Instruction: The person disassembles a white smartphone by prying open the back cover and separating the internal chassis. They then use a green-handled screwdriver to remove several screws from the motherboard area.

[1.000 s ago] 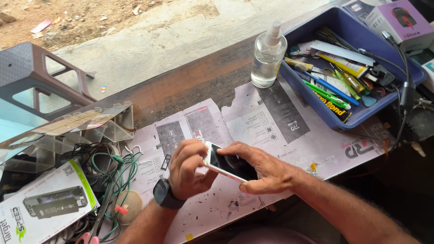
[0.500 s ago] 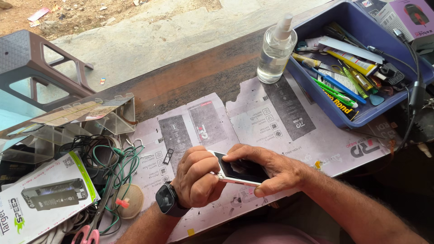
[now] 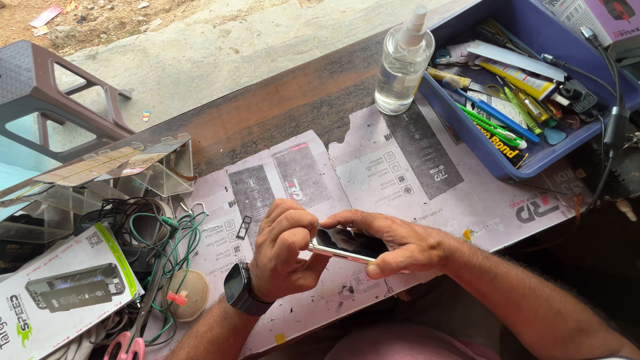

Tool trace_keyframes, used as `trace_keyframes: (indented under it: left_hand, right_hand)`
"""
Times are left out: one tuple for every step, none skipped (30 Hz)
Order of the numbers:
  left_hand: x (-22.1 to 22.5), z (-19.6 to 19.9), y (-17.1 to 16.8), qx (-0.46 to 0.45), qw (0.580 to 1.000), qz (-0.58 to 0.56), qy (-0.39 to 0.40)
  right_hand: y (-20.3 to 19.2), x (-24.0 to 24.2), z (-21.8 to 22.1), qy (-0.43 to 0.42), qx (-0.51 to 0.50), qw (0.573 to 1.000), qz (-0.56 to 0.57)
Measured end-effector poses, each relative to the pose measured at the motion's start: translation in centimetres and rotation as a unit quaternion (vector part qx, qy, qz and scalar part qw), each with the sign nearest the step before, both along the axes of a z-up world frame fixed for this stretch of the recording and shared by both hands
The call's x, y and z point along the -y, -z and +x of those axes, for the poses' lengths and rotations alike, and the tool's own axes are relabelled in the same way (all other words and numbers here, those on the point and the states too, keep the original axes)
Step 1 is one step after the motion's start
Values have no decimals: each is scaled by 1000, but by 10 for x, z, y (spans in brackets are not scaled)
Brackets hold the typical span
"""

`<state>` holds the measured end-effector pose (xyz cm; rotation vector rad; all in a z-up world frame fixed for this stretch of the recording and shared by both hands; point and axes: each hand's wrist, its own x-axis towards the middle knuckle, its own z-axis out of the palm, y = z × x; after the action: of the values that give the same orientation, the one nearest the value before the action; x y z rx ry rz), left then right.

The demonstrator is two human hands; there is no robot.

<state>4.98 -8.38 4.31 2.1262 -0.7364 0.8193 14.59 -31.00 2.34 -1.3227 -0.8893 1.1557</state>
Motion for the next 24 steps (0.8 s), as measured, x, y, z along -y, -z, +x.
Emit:
trace_keyframes:
  left_hand:
    - [0, 0, 1, -4, 1000, -2, -4]
    - [0, 0, 1, -8, 1000, -4, -9]
    - [0, 0, 2, -12, 1000, -7, -14]
    - [1, 0, 2, -17, 1000, -9, -16]
    - [1, 0, 3, -21, 1000, -12, -17]
    - [1, 1, 4, -25, 999, -15, -19]
    - [1, 1, 4, -23, 999, -17, -18]
    - [0, 2, 4, -21, 999, -19, -17]
    - [0, 3, 4, -18, 999, -21, -15]
    - [0, 3, 4, -18, 999, -22, -19]
    - [0, 3, 4, -18, 999, -23, -22]
    - [-1, 3, 3, -17, 999, -23, -26]
    - [-1, 4, 3, -17, 999, -25, -24]
    - [0, 5, 4, -17, 999, -26, -24]
    - [0, 5, 4, -18, 999, -27, -23]
    - [-1, 5, 4, -18, 999, -28, -25]
    - [-1, 5, 5, -18, 999, -28, -27]
    - [-1, 5, 5, -19, 999, -29, -28]
    - [-1, 5, 6, -18, 999, -30, -28]
    - [-1, 5, 6, -17, 999, -31, -27]
    - [-1, 6, 6, -17, 999, -32, -26]
    - [0, 6, 6, -18, 999, -34, -29]
    - [0, 6, 7, -20, 999, -36, -33]
    - [1, 5, 7, -22, 998, -38, -38]
  right_hand:
    - [0, 0, 0, -2, -9, 1000, 3]
    - [0, -1, 1, -5, -18, 1000, 7]
    - [1, -2, 1, -8, -27, 1000, 11]
    - [1, -2, 1, -7, -35, 999, 7]
    - [2, -3, 1, -6, -44, 999, 3]
    - [3, -4, 1, -5, -51, 999, -1]
    - [4, -5, 1, -2, -55, 999, -2]
    - [5, -6, 1, 1, -58, 998, -1]
    - [5, -6, 0, 3, -61, 998, -1]
    - [6, -6, 0, 3, -60, 998, -4]
    - [6, -6, 0, 2, -59, 998, -6]
    - [6, -7, 1, 2, -57, 998, -8]
    - [6, -7, 1, 7, -65, 998, -13]
    - [6, -7, 0, 12, -74, 997, -17]
    - [7, -7, 0, 17, -83, 996, -22]
    - [7, -8, -1, 18, -88, 996, -22]
    - [7, -7, -1, 18, -92, 995, -22]
    - [7, -7, -1, 20, -97, 995, -22]
    - [8, -6, -1, 19, -96, 995, -14]
    - [8, -6, 0, 19, -94, 995, -5]
    - [8, -6, 0, 19, -92, 996, 3]
    - [8, -6, 1, 18, -95, 995, -1]
    - [8, -6, 1, 18, -98, 995, -5]
    - [7, -6, 2, 16, -101, 995, -9]
